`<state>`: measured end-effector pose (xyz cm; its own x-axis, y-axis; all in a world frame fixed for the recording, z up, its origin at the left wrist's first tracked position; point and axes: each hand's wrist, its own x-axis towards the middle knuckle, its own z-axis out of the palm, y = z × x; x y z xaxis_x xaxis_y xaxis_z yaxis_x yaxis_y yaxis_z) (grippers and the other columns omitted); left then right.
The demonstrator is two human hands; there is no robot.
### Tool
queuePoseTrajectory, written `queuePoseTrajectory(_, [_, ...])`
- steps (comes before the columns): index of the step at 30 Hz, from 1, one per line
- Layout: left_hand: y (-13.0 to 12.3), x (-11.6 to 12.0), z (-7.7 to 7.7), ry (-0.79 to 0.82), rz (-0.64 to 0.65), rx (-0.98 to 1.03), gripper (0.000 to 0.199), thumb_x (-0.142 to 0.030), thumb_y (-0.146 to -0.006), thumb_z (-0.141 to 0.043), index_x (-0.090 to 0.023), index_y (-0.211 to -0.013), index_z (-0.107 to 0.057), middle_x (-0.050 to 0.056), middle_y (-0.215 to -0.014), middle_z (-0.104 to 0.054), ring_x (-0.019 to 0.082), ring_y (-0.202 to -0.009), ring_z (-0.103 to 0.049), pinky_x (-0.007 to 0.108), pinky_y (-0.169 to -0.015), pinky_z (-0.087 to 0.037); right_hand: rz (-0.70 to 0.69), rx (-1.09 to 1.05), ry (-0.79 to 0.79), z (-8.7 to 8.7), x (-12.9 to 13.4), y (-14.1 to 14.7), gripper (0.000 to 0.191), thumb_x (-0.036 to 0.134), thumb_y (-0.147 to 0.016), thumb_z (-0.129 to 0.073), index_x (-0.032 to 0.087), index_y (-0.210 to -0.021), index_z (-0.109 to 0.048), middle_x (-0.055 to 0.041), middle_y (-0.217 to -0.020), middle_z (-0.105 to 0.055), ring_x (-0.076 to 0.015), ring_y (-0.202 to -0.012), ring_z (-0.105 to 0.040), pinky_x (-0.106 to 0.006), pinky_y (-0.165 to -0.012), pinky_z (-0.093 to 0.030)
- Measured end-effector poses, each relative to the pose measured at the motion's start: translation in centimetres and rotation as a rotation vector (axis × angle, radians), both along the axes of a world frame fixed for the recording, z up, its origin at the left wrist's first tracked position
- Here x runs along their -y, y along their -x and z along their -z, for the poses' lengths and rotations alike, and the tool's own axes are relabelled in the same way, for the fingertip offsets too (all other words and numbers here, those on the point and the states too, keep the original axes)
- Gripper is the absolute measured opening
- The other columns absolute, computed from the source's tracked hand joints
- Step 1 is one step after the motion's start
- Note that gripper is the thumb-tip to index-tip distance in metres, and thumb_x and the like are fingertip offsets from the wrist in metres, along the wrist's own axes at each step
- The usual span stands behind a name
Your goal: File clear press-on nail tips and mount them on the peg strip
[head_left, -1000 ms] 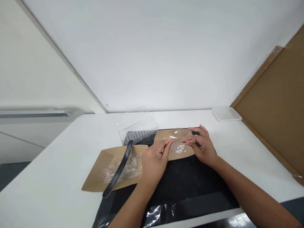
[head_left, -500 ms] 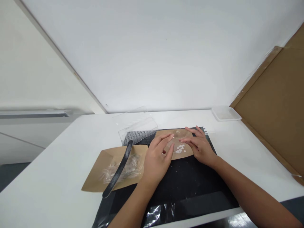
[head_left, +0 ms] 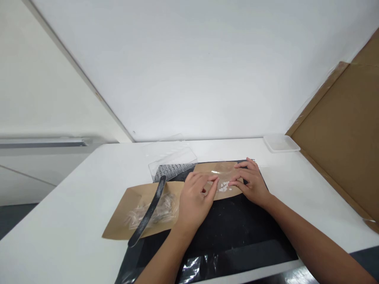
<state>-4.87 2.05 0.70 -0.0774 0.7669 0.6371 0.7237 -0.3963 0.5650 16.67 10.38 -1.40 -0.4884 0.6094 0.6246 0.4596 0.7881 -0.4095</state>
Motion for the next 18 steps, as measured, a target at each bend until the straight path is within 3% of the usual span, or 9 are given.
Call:
queuePoseTrajectory(6, [0.2, -0.01, -0.03, 0.047, -0.016, 0.014, 0.013, -0.029, -0.103, -0.063, -0.023, -0.101, -0.075, 0.004, -0.096, -0.08, 0.022, -0.089, -0.068, 0.032, -0.068, -0.058, 0.024, 0.003, -0.007, 0.11, -0.3, -0.19, 0.019, 0.025, -0.105, -0.061, 0.032, -0.099, -0.077, 0.0007, -0.093, -0.081, -0.0244, -0.121, -0.069, -0.057, -0.124, -0.031])
queuePoseTrajectory(10, [0.27, -0.09, 0.05, 0.032, 0.021, 0.014, 0.027, -0.02, -0.107, -0.05, -0.024, -0.116, -0.075, 0.005, -0.107, -0.08, 0.023, -0.104, -0.07, 0.042, -0.093, -0.06, 0.02, 0.003, -0.013, 0.1, -0.33, -0.24, 0.025, 0.022, -0.106, -0.057, 0.032, -0.122, -0.073, -0.0013, -0.117, -0.08, -0.0233, -0.127, -0.065, -0.054, -0.121, -0.037])
queuePoseTrajectory(12, [0.22, -0.08, 0.07, -0.003, 0.027, 0.009, 0.036, -0.015, -0.107, -0.044, -0.025, -0.127, -0.072, 0.007, -0.118, -0.078, 0.024, -0.114, -0.069, 0.044, -0.1, -0.058, 0.0, 0.01, -0.038, 0.08, -0.35, -0.26, 0.019, 0.03, -0.102, -0.067, 0.033, -0.12, -0.074, -0.0014, -0.118, -0.08, -0.0251, -0.128, -0.064, -0.055, -0.123, -0.034])
queuePoseTrajectory(15, [0.11, -0.01, -0.01, 0.005, 0.006, 0.054, 0.037, -0.018, -0.105, -0.049, -0.025, -0.137, -0.067, 0.01, -0.132, -0.071, 0.023, -0.116, -0.069, 0.035, -0.083, -0.063, -0.011, -0.002, -0.076, 0.07, -0.4, -0.29, 0.009, 0.041, -0.093, -0.08, 0.032, -0.092, -0.079, 0.0013, -0.103, -0.081, -0.0269, -0.123, -0.066, -0.058, -0.125, -0.027])
queuePoseTrajectory(18, [0.06, 0.08, -0.15, 0.031, -0.009, 0.066, 0.021, -0.028, -0.102, -0.062, -0.023, -0.118, -0.076, 0.008, -0.112, -0.077, 0.02, -0.094, -0.072, 0.028, -0.066, -0.06, -0.002, -0.019, -0.069, 0.13, -0.45, -0.31, 0.013, 0.037, -0.098, -0.075, 0.032, -0.087, -0.078, 0.002, -0.096, -0.081, -0.0254, -0.119, -0.066, -0.057, -0.125, -0.026])
